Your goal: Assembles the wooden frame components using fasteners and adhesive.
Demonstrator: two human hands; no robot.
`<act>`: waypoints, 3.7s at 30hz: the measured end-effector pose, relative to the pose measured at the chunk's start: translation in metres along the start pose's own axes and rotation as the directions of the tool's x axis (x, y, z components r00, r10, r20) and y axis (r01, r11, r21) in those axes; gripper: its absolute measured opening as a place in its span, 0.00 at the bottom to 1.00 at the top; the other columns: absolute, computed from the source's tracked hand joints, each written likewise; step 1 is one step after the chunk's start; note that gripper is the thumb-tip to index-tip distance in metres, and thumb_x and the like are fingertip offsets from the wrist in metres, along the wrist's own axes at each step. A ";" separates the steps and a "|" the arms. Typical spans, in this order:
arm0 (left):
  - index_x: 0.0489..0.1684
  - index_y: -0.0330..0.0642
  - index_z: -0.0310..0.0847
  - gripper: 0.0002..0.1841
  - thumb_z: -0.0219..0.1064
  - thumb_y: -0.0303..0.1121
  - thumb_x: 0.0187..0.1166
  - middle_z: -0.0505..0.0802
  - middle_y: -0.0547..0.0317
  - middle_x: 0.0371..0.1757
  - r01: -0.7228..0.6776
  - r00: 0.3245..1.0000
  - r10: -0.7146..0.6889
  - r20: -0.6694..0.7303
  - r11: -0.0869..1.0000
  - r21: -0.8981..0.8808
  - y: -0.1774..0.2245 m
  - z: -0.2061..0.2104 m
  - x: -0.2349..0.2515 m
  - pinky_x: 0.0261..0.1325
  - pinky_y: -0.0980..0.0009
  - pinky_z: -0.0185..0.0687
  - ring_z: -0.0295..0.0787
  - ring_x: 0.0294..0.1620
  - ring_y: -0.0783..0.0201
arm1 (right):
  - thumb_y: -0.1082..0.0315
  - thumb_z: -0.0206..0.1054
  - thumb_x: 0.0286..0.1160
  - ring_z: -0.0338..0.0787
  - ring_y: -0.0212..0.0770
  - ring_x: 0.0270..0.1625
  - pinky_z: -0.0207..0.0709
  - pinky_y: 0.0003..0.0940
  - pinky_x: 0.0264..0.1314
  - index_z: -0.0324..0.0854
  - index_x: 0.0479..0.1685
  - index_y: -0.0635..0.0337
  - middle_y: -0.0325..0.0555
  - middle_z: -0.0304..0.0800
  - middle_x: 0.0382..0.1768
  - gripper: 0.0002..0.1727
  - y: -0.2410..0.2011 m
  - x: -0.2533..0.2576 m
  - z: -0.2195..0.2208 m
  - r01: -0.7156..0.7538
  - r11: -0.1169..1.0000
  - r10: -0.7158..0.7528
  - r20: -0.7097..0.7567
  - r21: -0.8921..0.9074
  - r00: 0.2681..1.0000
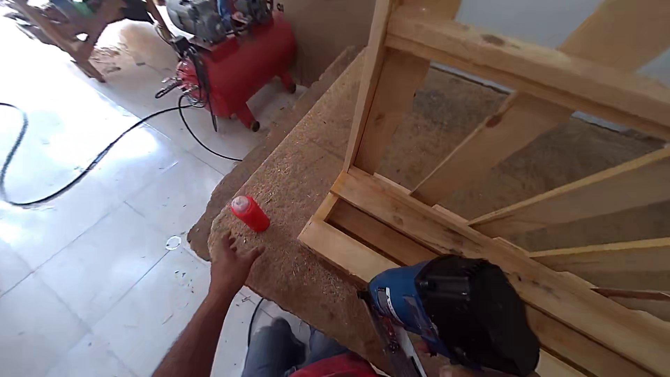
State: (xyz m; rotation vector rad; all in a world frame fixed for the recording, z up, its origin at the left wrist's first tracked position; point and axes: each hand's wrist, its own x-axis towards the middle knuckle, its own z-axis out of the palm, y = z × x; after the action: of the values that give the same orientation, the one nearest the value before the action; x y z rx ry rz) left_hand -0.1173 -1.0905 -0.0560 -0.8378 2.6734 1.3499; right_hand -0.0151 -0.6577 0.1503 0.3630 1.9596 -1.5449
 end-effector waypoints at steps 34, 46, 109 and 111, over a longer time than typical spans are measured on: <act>0.75 0.39 0.78 0.39 0.83 0.47 0.61 0.91 0.43 0.65 -0.552 0.484 0.758 0.436 0.652 -0.520 0.068 0.110 0.372 0.70 0.48 0.83 0.91 0.64 0.50 | 0.72 0.59 0.82 0.87 0.47 0.18 0.89 0.40 0.26 0.80 0.57 0.65 0.61 0.93 0.41 0.12 -0.202 0.277 0.180 -0.114 0.856 0.498 -0.744 0.505 0.445; 0.76 0.37 0.77 0.42 0.82 0.50 0.61 0.90 0.41 0.68 -0.571 0.490 0.766 0.417 0.643 -0.510 0.060 0.116 0.375 0.76 0.51 0.80 0.89 0.69 0.50 | 0.74 0.65 0.71 0.89 0.43 0.21 0.88 0.34 0.26 0.80 0.67 0.59 0.61 0.94 0.54 0.22 -0.212 0.268 0.182 -0.109 0.848 0.496 -0.706 0.519 0.506; 0.67 0.41 0.78 0.22 0.68 0.35 0.73 0.83 0.60 0.19 0.832 -0.078 0.285 0.955 0.547 -0.096 0.080 0.053 0.329 0.36 0.55 0.92 0.88 0.21 0.60 | 0.45 0.64 0.82 0.86 0.58 0.70 0.80 0.58 0.70 0.76 0.77 0.64 0.60 0.85 0.68 0.35 -0.195 0.423 0.209 -0.336 0.877 -0.142 -0.853 -0.344 0.502; 0.66 0.41 0.79 0.22 0.69 0.35 0.73 0.84 0.60 0.19 0.841 -0.055 0.290 0.955 0.529 -0.112 0.073 0.053 0.329 0.36 0.54 0.92 0.88 0.21 0.60 | 0.39 0.79 0.63 0.84 0.56 0.71 0.81 0.58 0.69 0.68 0.84 0.62 0.60 0.80 0.74 0.51 -0.228 0.479 0.186 -0.155 0.938 -0.171 -0.802 -0.311 0.572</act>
State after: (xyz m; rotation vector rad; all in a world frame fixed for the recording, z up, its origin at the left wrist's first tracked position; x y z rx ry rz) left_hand -0.4437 -1.1632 -0.1212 -0.1740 0.4936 1.8008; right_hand -0.4603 -0.9713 0.0103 1.0811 2.8920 -1.0247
